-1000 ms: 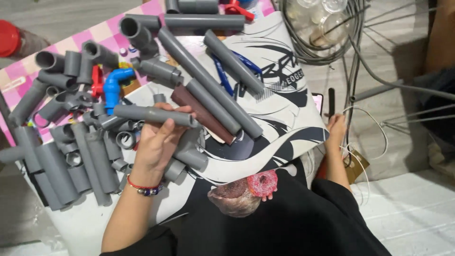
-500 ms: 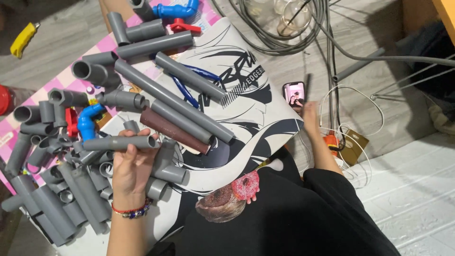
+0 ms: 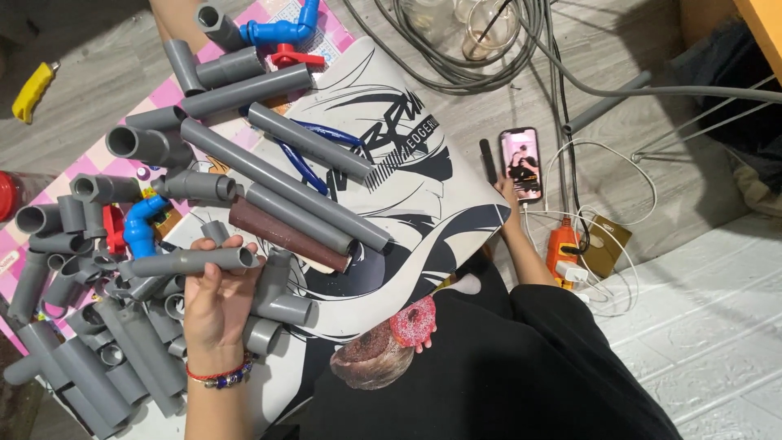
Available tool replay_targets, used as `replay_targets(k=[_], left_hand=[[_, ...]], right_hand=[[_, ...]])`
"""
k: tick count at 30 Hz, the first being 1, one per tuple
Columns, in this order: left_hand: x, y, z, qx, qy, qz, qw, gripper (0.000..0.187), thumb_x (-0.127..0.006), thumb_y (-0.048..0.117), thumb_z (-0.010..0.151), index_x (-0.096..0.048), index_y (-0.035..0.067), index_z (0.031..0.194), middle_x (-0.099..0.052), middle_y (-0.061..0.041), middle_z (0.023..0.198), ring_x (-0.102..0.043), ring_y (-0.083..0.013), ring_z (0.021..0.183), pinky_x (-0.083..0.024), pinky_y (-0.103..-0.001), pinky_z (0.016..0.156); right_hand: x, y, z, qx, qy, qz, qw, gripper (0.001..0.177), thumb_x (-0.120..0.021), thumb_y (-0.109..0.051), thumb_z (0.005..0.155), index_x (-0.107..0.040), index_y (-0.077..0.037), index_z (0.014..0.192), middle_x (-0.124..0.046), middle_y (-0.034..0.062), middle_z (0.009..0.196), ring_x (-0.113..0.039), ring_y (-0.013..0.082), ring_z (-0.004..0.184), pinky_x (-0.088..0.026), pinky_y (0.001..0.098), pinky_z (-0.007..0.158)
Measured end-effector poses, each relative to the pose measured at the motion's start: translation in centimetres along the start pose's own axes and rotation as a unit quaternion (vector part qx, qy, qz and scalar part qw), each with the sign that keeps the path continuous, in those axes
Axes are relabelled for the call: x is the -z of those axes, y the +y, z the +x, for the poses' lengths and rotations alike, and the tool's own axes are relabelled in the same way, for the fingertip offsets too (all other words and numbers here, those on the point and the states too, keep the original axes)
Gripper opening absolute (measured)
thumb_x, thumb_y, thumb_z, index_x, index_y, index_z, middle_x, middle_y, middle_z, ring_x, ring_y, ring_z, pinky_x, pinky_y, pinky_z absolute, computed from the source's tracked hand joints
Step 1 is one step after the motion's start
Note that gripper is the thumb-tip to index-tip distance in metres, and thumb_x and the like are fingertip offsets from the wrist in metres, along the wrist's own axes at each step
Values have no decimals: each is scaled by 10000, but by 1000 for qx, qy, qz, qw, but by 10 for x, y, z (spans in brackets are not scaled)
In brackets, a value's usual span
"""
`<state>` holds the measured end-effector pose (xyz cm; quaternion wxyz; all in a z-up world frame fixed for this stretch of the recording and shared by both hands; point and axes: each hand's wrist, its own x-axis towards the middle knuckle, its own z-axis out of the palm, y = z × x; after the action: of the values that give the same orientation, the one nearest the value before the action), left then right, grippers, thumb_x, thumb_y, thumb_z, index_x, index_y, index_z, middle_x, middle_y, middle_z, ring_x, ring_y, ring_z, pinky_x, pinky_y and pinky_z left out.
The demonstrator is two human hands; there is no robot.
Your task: The person is using a metal file to smooth the edges of several PVC pipe segments that have been cut to size.
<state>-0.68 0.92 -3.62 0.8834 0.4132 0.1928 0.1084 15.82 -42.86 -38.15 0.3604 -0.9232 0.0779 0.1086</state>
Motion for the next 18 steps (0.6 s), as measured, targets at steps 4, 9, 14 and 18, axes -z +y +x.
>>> replay_targets(k=[4,9,14,18], left_hand=[[0,0,0,0,3,-2,1000,265,-499,183,823,-411,142,1069,-580,-134,1082,-579,-271,985,-445,-449,864],[0,-1,1,0,7,1,1000,266,-495,179,822,-407,139,1070,-577,-140,1085,-576,-277,988,-447,-455,867],[-1,0,1,-1,9,2,1000,262,-497,175,818,-408,133,1061,-580,-147,1073,-581,-277,974,-455,-449,857],[0,0,1,0,7,-4,1000,269,-499,169,816,-411,128,1066,-579,-158,1070,-579,-287,979,-457,-456,858]], right_hand=[[19,-15,-4,19,-9,-19,1000,411,-577,-242,776,-375,-109,1109,-541,130,882,-535,327,913,-393,393,789],[20,-17,-14,13,-22,-44,999,444,-585,-295,775,-397,-215,1169,-534,121,959,-530,303,990,-415,404,823],[49,-89,-41,24,-38,-22,999,423,-489,-240,821,-409,-136,1223,-512,220,1075,-478,391,1050,-352,451,897],[41,-68,-34,81,-7,-24,996,370,-512,-198,822,-454,-46,1154,-501,207,1165,-444,379,1072,-322,468,907]])
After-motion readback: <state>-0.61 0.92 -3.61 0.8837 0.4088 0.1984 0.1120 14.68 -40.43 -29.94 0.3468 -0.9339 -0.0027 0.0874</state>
